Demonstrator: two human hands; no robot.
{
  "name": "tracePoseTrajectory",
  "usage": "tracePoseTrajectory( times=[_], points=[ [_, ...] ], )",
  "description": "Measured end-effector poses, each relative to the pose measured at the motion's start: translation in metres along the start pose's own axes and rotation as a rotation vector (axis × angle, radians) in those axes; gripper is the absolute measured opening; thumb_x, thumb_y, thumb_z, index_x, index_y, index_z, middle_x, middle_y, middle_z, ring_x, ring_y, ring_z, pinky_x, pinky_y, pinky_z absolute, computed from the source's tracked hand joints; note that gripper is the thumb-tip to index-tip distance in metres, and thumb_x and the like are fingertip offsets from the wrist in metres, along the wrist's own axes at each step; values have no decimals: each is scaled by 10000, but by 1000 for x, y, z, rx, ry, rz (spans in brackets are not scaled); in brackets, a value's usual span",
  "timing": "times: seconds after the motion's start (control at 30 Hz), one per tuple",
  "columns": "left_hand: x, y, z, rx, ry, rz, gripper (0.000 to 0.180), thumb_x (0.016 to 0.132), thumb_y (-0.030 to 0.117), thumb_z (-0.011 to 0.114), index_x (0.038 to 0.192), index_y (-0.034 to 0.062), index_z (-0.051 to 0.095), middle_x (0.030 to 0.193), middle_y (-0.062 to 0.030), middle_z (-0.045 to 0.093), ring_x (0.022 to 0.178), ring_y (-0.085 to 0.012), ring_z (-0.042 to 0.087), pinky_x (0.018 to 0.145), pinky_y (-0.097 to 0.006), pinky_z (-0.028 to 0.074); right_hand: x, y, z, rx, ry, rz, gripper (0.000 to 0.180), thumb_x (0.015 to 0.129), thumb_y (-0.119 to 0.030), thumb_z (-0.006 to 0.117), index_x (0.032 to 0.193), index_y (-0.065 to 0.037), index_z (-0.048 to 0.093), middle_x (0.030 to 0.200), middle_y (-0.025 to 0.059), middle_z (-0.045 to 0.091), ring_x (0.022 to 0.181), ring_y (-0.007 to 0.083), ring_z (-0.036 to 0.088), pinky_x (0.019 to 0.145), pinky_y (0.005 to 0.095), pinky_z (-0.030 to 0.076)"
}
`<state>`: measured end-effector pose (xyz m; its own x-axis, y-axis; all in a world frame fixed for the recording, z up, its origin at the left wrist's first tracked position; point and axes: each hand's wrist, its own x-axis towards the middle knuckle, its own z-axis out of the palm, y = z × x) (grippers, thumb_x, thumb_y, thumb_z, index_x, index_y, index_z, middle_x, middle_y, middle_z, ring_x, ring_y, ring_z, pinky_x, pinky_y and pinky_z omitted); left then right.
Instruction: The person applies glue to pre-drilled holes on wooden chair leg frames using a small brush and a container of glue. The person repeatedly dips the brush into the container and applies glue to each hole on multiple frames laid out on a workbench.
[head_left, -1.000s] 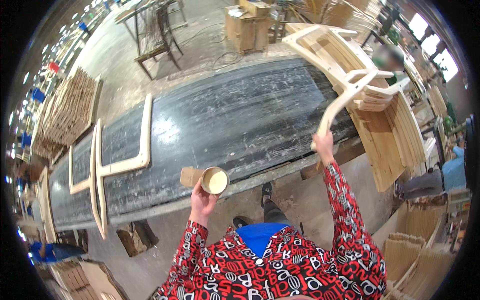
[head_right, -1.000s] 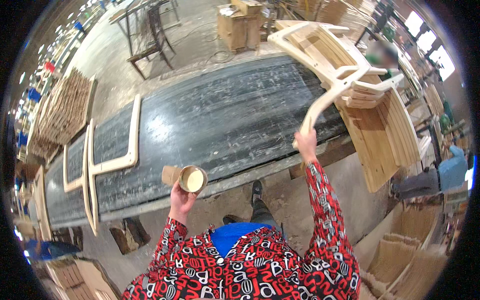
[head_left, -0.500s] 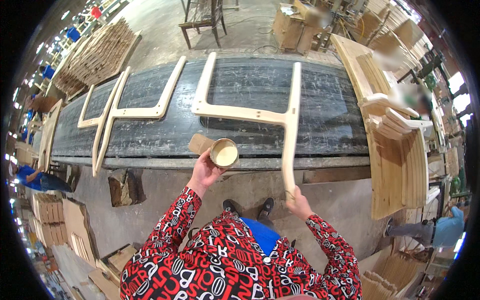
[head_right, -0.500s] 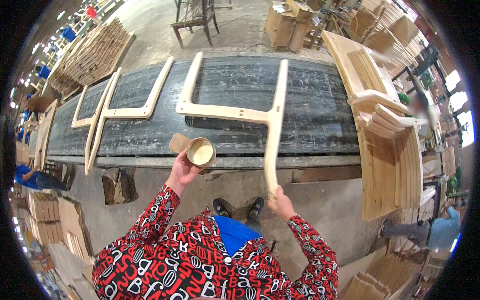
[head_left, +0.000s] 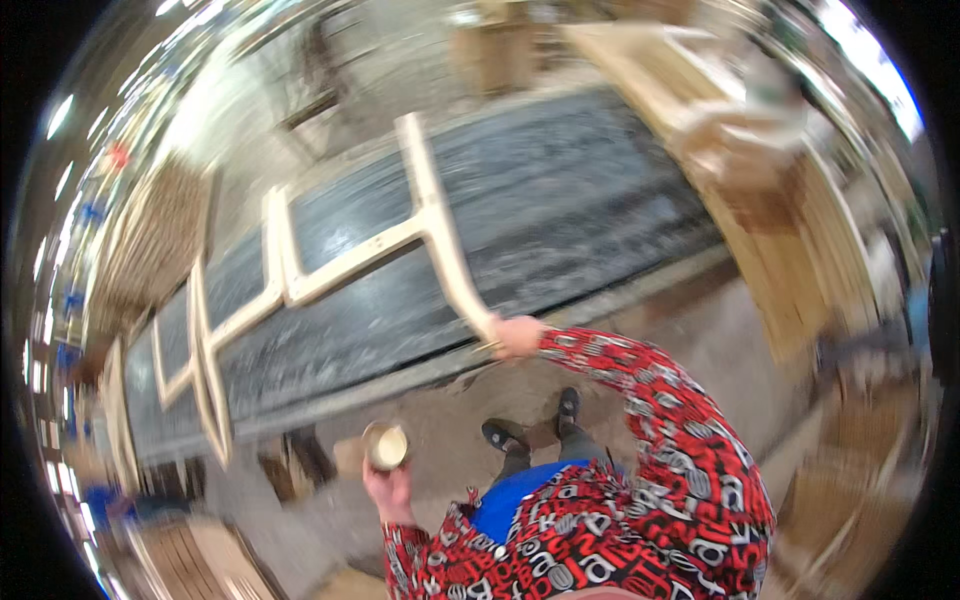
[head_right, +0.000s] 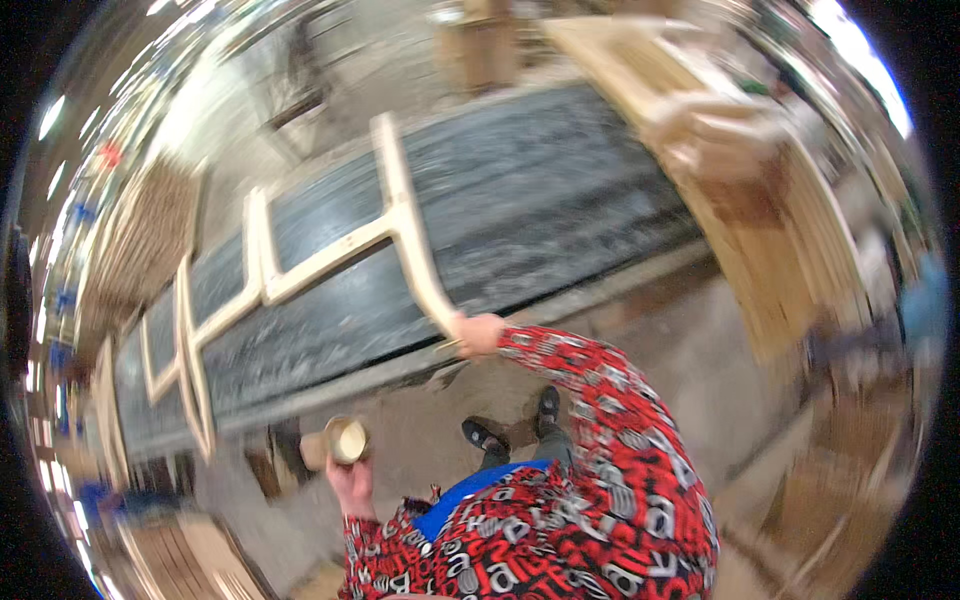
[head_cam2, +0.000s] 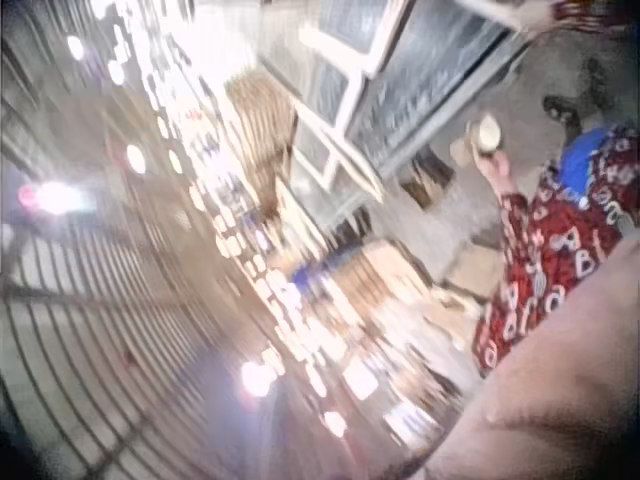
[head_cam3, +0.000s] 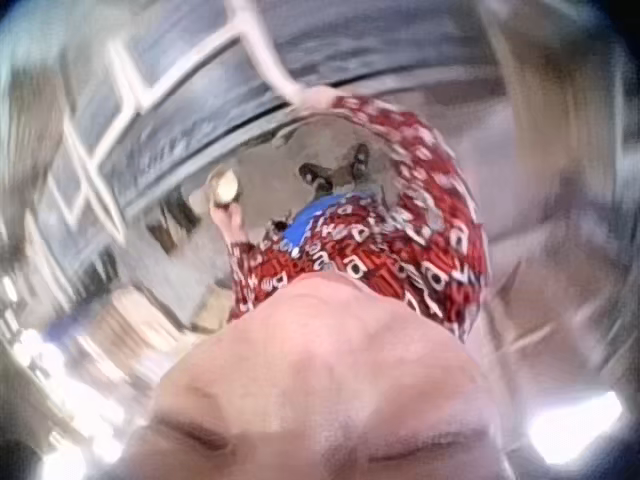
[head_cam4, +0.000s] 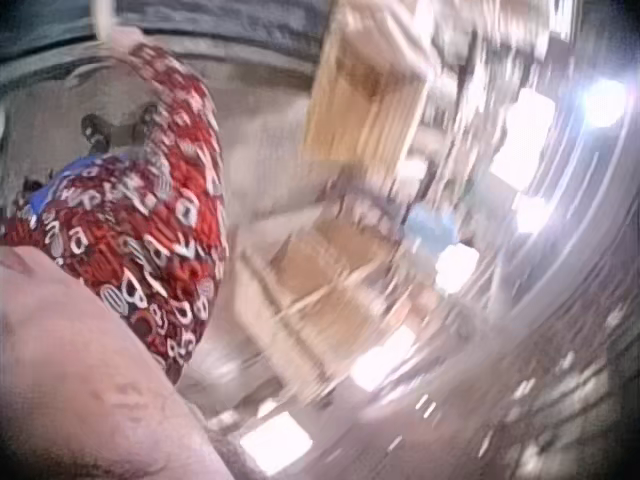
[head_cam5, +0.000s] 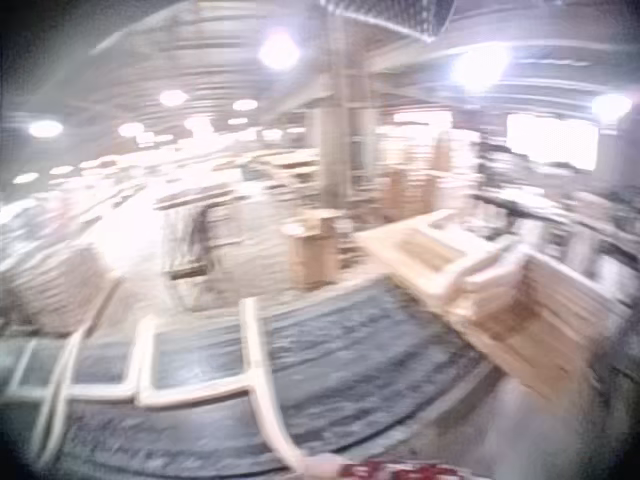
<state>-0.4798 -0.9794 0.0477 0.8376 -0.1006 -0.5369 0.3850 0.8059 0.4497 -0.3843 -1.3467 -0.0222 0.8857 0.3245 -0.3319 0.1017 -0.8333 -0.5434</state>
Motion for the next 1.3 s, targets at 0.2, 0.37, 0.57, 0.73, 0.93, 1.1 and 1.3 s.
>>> tracePoseTrajectory(
  times=[0.2,0.37,0.57,0.73,0.93,1.1,1.3],
  points=[
    [11,16,10,69,-14,73,424,939,303,416,1314,111,473,1328,-89,505,1199,-265,498,919,-432,455,-35,50,-51,235,806,54,353,826,-432,594,908,-99,677,853,117,682,737,309,648,683,427,518],
    [43,-8,58,192,-90,21,393,950,338,411,1256,112,511,1271,-70,544,1123,-252,541,856,-409,485,-178,188,-184,727,1699,408,250,844,-244,620,792,-4,575,742,86,630,629,183,600,630,338,498],
    [49,-45,115,146,-132,44,416,940,328,426,1278,95,494,1287,-93,530,1143,-268,534,870,-424,486,-221,247,-327,535,1664,1225,1005,673,-721,601,1207,113,432,1246,288,429,1122,403,485,953,459,409],
    [40,-88,138,81,-209,-24,446,931,363,427,1300,118,483,1314,-103,510,1175,-295,519,910,-471,476,-214,289,-360,533,1298,1501,1198,629,-812,533,1352,115,301,1383,243,342,1273,329,375,996,422,385],
    [43,-124,129,15,-201,-116,379,947,282,395,1271,121,510,1291,-113,526,1178,-295,508,944,-473,449,-244,317,-336,680,1759,873,605,686,-310,732,1071,130,581,1073,212,620,1005,254,595,888,382,457],
    [51,-115,136,122,-149,-211,407,954,333,363,1281,140,507,1298,-58,533,1185,-245,513,932,-440,448,-298,265,-241,1267,1663,188,166,798,-136,646,856,12,597,752,78,619,625,148,586,561,267,489],
    [74,-100,143,129,-320,-296,393,962,333,388,1252,97,509,1229,-84,569,1071,-247,587,809,-403,540,-371,144,-186,1195,1355,366,205,813,-146,570,958,-11,517,750,61,591,564,120,572,492,230,484]
  ],
)
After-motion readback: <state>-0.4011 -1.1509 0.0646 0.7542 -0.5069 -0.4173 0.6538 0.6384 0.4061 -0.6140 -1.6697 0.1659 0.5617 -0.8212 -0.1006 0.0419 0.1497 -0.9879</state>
